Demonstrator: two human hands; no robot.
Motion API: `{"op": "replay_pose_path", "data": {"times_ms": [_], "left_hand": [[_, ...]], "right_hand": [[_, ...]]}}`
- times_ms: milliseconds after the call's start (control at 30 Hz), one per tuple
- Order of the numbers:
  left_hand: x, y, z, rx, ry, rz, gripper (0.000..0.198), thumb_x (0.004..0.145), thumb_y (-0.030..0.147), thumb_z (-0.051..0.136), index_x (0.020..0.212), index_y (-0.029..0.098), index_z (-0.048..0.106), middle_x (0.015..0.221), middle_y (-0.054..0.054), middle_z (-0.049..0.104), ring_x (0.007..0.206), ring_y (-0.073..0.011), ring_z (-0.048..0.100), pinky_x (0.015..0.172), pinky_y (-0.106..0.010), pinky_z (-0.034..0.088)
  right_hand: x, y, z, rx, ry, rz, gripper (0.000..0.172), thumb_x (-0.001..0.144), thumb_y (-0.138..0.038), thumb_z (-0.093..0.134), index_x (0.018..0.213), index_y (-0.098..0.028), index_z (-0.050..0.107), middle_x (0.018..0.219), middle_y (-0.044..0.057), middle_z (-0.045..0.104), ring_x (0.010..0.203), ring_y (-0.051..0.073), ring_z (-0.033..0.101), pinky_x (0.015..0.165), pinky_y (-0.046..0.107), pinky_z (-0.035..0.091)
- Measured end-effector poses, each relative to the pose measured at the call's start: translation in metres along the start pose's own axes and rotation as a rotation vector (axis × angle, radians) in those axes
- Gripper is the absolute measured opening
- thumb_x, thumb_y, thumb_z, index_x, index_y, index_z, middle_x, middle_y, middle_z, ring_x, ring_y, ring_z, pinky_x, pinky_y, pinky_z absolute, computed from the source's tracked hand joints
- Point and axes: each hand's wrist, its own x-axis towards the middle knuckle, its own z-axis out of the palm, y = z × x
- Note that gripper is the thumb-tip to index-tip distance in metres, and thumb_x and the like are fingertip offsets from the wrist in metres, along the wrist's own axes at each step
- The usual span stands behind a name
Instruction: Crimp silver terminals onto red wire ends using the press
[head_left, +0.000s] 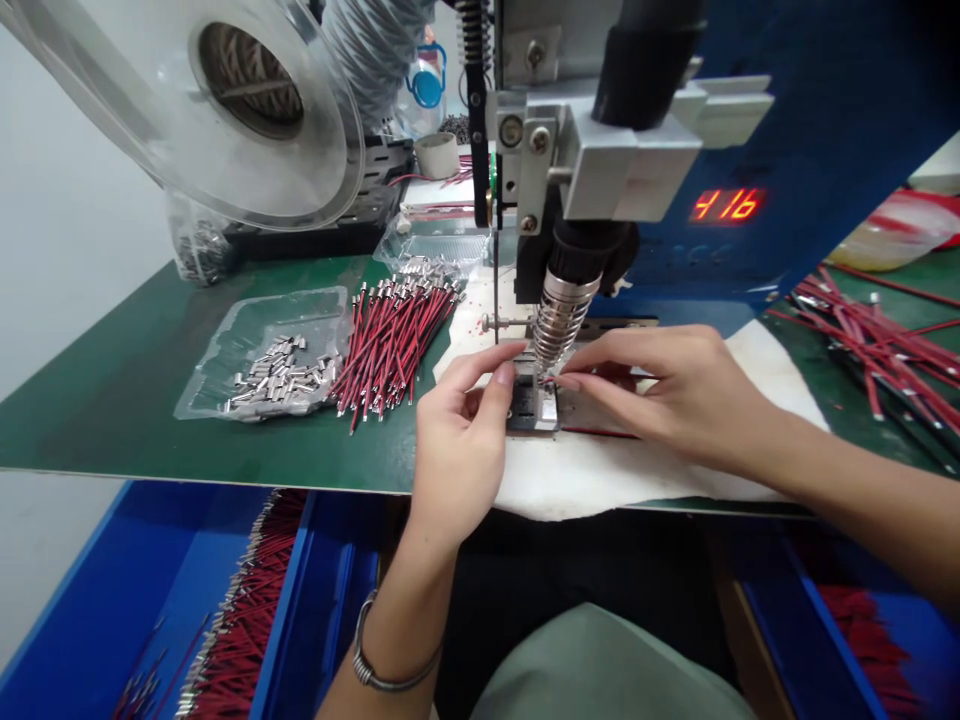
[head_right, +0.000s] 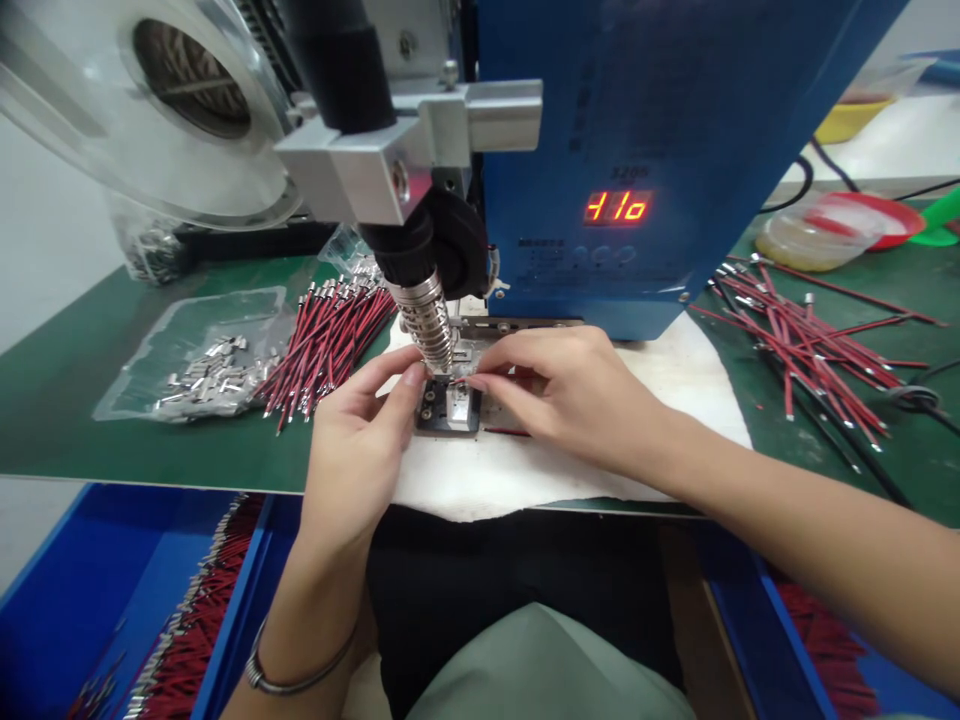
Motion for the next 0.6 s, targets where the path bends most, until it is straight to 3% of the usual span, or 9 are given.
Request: {"op": "replay_pose_path", "data": {"times_ms": [100, 233, 333, 600], "left_hand": [[-0.0004, 0.0016, 0.0010, -0.055, 0.009, -0.061, 0.026, 0.085, 0.039, 0.076, 0.105, 0.022, 0.075, 0.095, -0.004, 0.074, 0.067, -0.0075, 0.061, 0.054, -0.016, 0.044], [-0.0011, 0.0030, 0.0017, -0.091, 0.023, -0.096, 0.025, 0.084, 0.042, 0.077, 0.095, 0.019, 0.072, 0.065, 0.001, 0.062, 0.054, -0.0049, 0.051, 0.048, -0.014, 0.038], [-0.0014, 0.0040, 0.0018, -0.113, 0.010, -0.105, 0.023, 0.086, 0.042, 0.074, 0.093, 0.020, 0.073, 0.055, 0.005, 0.053, 0.046, -0.0027, 0.040, 0.045, -0.014, 0.035], [-0.0017, 0.0022, 0.0009, -0.047, 0.015, -0.063, 0.021, 0.084, 0.041, 0.078, 0.092, 0.021, 0.076, 0.069, -0.001, 0.064, 0.077, -0.0117, 0.065, 0.061, -0.016, 0.049]], "right_hand": [[0.0001, -0.0006, -0.0011, -0.018, -0.016, -0.022, 0.014, 0.099, -0.027, 0.062, 0.091, -0.019, 0.071, 0.083, 0.004, 0.075, 0.072, 0.018, 0.068, 0.066, 0.032, 0.051], [-0.0011, -0.0007, -0.0013, -0.037, -0.029, -0.021, 0.015, 0.101, -0.028, 0.060, 0.093, -0.019, 0.069, 0.084, 0.005, 0.073, 0.074, 0.018, 0.066, 0.067, 0.032, 0.049], [-0.0022, -0.0002, 0.0000, -0.039, -0.020, -0.045, 0.015, 0.101, -0.029, 0.060, 0.093, -0.018, 0.068, 0.082, 0.004, 0.071, 0.071, 0.016, 0.064, 0.067, 0.031, 0.047], [-0.0018, -0.0029, -0.0005, -0.011, -0.051, -0.027, 0.013, 0.101, -0.027, 0.058, 0.093, -0.021, 0.066, 0.083, 0.004, 0.071, 0.071, 0.018, 0.063, 0.064, 0.033, 0.046]]}}
